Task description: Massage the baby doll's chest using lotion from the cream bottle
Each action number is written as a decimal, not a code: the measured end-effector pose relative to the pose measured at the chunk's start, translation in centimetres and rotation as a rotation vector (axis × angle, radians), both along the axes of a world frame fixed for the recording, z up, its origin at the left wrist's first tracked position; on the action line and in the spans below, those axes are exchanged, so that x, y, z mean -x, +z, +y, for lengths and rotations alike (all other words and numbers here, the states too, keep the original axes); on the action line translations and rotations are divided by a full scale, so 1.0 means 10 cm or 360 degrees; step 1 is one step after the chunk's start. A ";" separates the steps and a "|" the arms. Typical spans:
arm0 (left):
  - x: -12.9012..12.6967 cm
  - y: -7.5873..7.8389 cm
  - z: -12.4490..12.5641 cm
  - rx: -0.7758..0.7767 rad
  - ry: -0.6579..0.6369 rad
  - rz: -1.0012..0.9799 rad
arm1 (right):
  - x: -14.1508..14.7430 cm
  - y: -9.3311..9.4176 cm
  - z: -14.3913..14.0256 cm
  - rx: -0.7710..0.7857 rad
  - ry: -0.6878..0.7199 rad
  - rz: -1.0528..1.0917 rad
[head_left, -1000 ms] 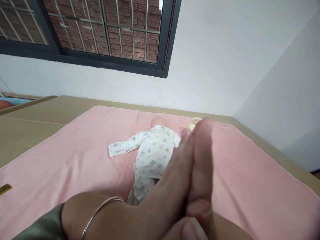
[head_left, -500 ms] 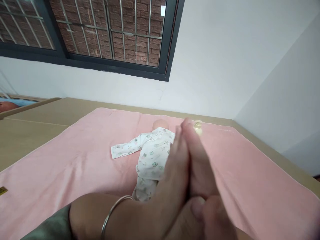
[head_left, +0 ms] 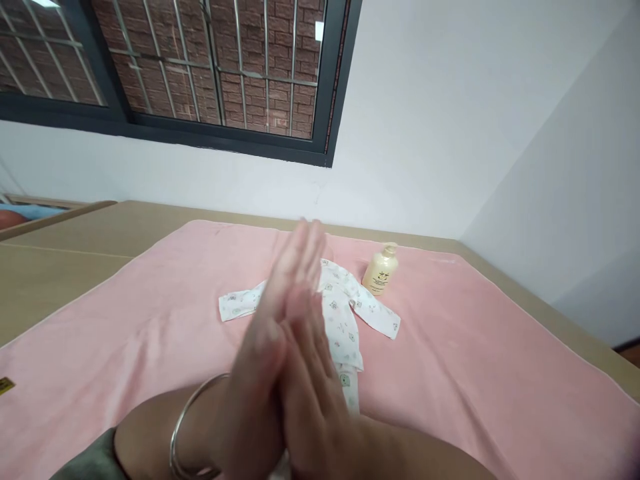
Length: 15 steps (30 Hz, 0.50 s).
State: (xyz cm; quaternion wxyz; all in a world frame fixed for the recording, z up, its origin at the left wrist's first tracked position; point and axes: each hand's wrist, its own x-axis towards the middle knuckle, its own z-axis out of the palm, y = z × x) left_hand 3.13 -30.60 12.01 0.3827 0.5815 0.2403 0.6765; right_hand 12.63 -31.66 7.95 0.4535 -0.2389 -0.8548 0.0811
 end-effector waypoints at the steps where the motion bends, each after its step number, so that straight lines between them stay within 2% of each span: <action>1: 0.06 0.03 0.05 0.0013 -0.0025 -0.0036 | 0.02 0.02 0.03 -0.0073 0.0031 -0.0030; 3: 0.13 0.08 0.19 -0.0035 -0.0009 -0.0136 | 0.04 0.05 0.05 -0.0143 0.0079 -0.0030; 5: 0.17 0.11 0.35 -0.0102 0.0021 -0.0219 | 0.02 0.07 0.04 -0.0087 0.0098 0.0066; 10: 0.28 0.12 0.78 -0.0112 0.0146 -0.0282 | -0.09 0.14 0.06 0.0308 0.0092 0.0428; 13: 0.30 -0.04 1.15 -0.0071 0.0315 -0.0245 | -0.14 0.20 0.24 0.0540 0.0225 0.0592; 15: 0.25 -0.26 1.41 0.0048 0.0409 -0.0197 | -0.14 0.22 0.37 0.0637 0.0190 0.0671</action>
